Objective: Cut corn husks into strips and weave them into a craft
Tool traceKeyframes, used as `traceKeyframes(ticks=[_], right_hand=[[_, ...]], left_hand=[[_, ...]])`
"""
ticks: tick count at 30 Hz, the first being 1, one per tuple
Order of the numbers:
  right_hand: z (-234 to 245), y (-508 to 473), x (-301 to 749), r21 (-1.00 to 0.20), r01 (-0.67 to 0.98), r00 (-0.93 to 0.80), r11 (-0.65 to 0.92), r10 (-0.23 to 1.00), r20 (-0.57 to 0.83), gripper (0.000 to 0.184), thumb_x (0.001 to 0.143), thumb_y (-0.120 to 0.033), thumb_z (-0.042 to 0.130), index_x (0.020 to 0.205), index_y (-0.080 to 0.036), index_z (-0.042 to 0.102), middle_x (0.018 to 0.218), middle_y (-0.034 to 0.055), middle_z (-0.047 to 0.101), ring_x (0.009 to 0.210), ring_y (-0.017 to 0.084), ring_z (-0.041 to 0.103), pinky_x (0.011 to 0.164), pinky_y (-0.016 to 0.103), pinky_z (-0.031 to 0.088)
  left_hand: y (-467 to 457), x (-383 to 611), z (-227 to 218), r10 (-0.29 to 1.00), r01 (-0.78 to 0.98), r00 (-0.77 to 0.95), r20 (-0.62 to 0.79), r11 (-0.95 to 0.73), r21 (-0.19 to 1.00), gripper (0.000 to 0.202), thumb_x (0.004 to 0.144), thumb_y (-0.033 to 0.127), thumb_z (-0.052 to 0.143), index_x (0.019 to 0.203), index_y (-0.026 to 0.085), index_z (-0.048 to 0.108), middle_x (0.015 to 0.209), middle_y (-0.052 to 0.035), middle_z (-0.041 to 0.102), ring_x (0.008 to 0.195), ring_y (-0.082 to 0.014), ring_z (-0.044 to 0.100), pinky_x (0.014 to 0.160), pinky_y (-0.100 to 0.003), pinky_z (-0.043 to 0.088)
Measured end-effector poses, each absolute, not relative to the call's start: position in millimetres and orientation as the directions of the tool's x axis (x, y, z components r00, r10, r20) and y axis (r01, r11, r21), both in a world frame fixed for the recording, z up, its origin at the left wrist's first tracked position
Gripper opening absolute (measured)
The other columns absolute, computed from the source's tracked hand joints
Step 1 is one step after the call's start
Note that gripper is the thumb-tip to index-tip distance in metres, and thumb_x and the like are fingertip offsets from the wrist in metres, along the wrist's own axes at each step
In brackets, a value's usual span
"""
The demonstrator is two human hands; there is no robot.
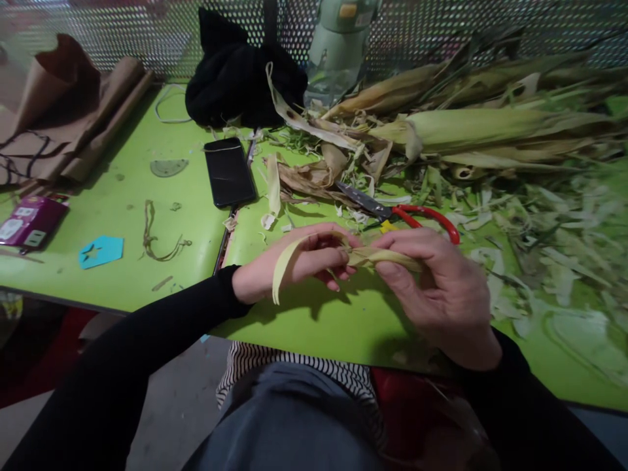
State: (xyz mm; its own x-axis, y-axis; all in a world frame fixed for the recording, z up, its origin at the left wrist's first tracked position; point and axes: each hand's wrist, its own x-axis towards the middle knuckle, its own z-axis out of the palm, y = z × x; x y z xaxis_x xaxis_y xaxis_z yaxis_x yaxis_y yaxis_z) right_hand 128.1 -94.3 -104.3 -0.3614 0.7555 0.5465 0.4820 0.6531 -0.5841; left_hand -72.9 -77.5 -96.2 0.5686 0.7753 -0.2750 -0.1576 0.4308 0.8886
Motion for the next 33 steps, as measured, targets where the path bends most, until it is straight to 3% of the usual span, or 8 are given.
traceKeyframes(ticks=[3,8,16,20,24,27,30,33], right_hand=[[-101.3,-93.7,131.1,-0.509,0.494,-0.43,0.705,0.707,0.562,0.013,0.09,-0.017,0.061,0.09,-0.029,0.062,0.1,0.0026,0.072,0.091,0.022,0.07,0.079,0.04,0.056],[-98.6,-93.7,134.4,-0.229,0.513,-0.566,0.827,0.527,0.635,0.017,0.081,-0.014,0.067,0.079,-0.027,0.056,0.105,0.0047,0.071,0.098,0.027,0.063,0.09,0.048,0.049],[-103.1,-88.3,131.4,-0.205,0.596,-0.611,0.776,0.604,0.512,0.015,0.088,-0.02,0.061,0.074,-0.023,0.059,0.102,0.0095,0.07,0.102,0.029,0.059,0.085,0.048,0.049],[-102.1,-89.6,129.6,-0.103,0.591,-0.624,0.8,0.535,0.57,0.016,0.087,-0.018,0.063,0.074,-0.025,0.056,0.086,0.0041,0.07,0.089,0.025,0.057,0.079,0.044,0.046],[-101.9,-92.9,127.3,0.006,0.549,-0.682,0.836,0.445,0.58,0.02,0.08,-0.013,0.069,0.074,-0.027,0.055,0.083,-0.0007,0.073,0.086,0.023,0.058,0.082,0.044,0.044],[-101.7,-92.9,129.1,-0.043,0.555,-0.658,0.831,0.47,0.588,0.02,0.079,-0.014,0.068,0.074,-0.027,0.054,0.089,-0.0001,0.073,0.09,0.024,0.06,0.084,0.045,0.046],[-101.0,-90.4,133.2,-0.194,0.568,-0.591,0.8,0.561,0.579,0.018,0.083,-0.013,0.063,0.075,-0.026,0.052,0.11,0.0057,0.073,0.104,0.027,0.062,0.09,0.049,0.049],[-100.6,-87.8,135.1,-0.328,0.524,-0.558,0.786,0.608,0.565,0.019,0.083,-0.011,0.063,0.076,-0.026,0.052,0.118,0.0072,0.072,0.11,0.029,0.064,0.095,0.051,0.049]], left_hand=[[-77.6,-71.8,-97.1,0.764,-0.172,0.565,-0.31,0.477,0.862,0.011,0.088,0.007,0.055,0.094,0.013,0.06,0.072,0.0009,0.063,0.064,-0.0079,0.063,0.061,-0.019,0.053],[-78.0,-71.1,-98.0,0.82,-0.24,0.475,-0.32,0.47,0.849,0.006,0.092,0.019,0.059,0.091,0.013,0.062,0.074,0.0008,0.062,0.066,-0.008,0.063,0.062,-0.02,0.054],[-77.1,-72.6,-96.1,0.846,-0.269,0.444,-0.294,0.439,0.857,0.007,0.087,0.013,0.062,0.094,0.014,0.06,0.073,0.0022,0.061,0.066,-0.0075,0.061,0.065,-0.021,0.054],[-77.7,-72.1,-93.5,0.846,-0.211,0.433,-0.311,0.431,0.877,0.005,0.09,0.017,0.059,0.093,0.014,0.06,0.072,0.002,0.059,0.065,-0.0078,0.06,0.066,-0.022,0.055],[-77.0,-72.6,-98.9,0.855,-0.087,0.447,-0.264,0.335,0.938,0.005,0.09,0.018,0.057,0.09,0.014,0.06,0.072,0.0023,0.058,0.063,-0.0074,0.058,0.066,-0.021,0.054],[-76.1,-73.7,-100.9,0.841,-0.047,0.47,-0.267,0.326,0.944,0.01,0.087,0.011,0.052,0.094,0.014,0.06,0.071,0.0026,0.06,0.064,-0.0078,0.06,0.069,-0.022,0.054],[-76.3,-75.0,-97.6,0.825,-0.009,0.491,-0.281,0.328,0.945,0.012,0.087,0.011,0.052,0.097,0.014,0.058,0.074,0.0015,0.063,0.068,-0.0101,0.064,0.072,-0.024,0.054],[-77.5,-75.4,-93.9,0.839,0.17,0.499,-0.218,0.152,0.974,0.009,0.082,0.01,0.056,0.09,0.014,0.059,0.073,0.0016,0.064,0.066,-0.0104,0.06,0.068,-0.023,0.05]])
